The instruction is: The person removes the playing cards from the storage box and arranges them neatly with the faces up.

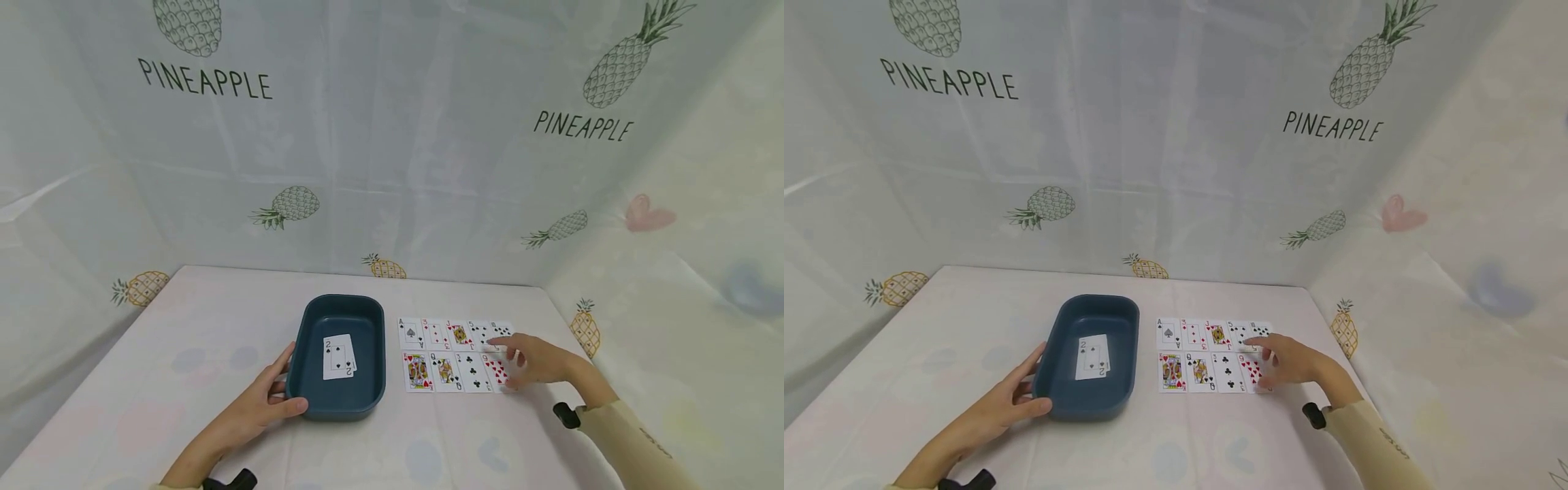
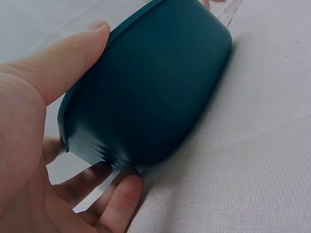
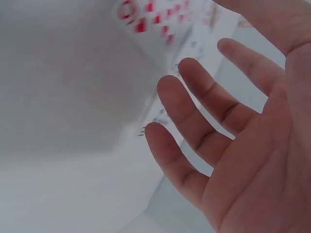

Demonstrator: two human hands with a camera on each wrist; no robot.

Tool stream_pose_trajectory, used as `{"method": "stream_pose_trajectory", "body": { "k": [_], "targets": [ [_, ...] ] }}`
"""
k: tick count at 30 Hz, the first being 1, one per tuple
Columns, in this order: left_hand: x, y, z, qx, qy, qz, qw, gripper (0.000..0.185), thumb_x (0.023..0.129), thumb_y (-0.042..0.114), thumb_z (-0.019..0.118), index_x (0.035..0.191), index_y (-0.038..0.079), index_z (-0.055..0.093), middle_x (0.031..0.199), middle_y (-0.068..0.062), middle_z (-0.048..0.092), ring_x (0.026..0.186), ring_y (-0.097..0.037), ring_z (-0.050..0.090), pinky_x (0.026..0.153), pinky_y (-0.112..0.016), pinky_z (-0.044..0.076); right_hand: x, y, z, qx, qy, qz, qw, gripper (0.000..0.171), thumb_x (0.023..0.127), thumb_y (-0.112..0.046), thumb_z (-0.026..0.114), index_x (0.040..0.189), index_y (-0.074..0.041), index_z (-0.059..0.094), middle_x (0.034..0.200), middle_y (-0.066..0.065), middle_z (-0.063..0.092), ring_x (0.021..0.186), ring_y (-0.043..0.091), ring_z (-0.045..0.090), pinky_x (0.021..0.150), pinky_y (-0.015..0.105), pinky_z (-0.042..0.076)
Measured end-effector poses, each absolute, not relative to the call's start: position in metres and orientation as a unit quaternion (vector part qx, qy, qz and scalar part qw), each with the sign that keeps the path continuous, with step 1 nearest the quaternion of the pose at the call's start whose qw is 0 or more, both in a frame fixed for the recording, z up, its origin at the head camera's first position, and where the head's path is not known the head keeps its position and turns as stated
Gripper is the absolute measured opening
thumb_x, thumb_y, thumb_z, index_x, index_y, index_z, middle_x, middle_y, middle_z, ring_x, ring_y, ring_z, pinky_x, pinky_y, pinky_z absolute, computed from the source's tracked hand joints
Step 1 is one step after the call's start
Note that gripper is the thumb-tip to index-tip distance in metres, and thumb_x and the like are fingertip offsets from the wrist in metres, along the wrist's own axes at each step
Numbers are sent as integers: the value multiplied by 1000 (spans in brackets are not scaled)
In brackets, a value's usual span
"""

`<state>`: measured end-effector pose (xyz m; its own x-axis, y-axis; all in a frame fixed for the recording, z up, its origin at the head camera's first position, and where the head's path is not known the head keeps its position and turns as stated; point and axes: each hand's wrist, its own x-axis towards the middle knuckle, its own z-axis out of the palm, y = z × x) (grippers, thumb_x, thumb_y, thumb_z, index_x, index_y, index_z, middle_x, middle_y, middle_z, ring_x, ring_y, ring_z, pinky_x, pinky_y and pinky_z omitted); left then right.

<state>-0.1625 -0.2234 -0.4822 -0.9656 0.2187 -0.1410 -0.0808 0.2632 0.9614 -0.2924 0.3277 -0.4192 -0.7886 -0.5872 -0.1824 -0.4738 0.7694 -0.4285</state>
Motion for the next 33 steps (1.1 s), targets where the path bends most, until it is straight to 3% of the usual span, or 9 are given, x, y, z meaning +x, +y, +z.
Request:
{"method": "stream_pose_trajectory", "body": {
  "k": [9, 17, 22, 28, 33],
  "targets": [
    [-162, -222, -482, 36, 785, 606, 124, 103, 97, 29, 80, 173, 28, 10, 167, -21, 24, 129, -29, 58, 95, -30, 55, -293, 274, -404, -334, 914, -215, 86, 68, 94, -32, 83, 151, -7, 56, 117, 10, 66, 103, 31, 65, 87, 49, 56],
    [-161, -220, -480, 39, 781, 611, 124, 103, 98, 28, 80, 173, 27, 10, 167, -21, 25, 130, -29, 57, 96, -30, 55, -288, 207, -402, -344, 897, -278, 24, 66, 96, -37, 80, 153, -16, 55, 123, 0, 66, 112, 29, 64, 94, 49, 54],
    [-160, -220, -479, 39, 782, 610, 124, 103, 98, 28, 80, 173, 27, 9, 167, -21, 24, 130, -29, 58, 95, -30, 55, -284, 161, -402, -343, 888, -305, 18, 67, 96, -40, 80, 154, -17, 54, 129, 4, 65, 118, 27, 62, 98, 50, 53],
    [-160, -220, -480, 39, 784, 608, 121, 103, 97, 28, 80, 173, 28, 10, 167, -21, 25, 129, -28, 58, 96, -31, 55, -285, 117, -408, -364, 873, -323, 27, 68, 95, -35, 80, 154, -11, 55, 134, 14, 64, 127, 34, 59, 103, 58, 50],
    [-161, -221, -481, 35, 785, 606, 123, 103, 97, 29, 80, 173, 28, 10, 168, -21, 24, 128, -28, 58, 96, -35, 56, -289, 87, -418, -390, 872, -294, 23, 67, 95, -35, 81, 152, -10, 57, 133, 13, 63, 126, 32, 57, 105, 52, 50]
  ]
}}
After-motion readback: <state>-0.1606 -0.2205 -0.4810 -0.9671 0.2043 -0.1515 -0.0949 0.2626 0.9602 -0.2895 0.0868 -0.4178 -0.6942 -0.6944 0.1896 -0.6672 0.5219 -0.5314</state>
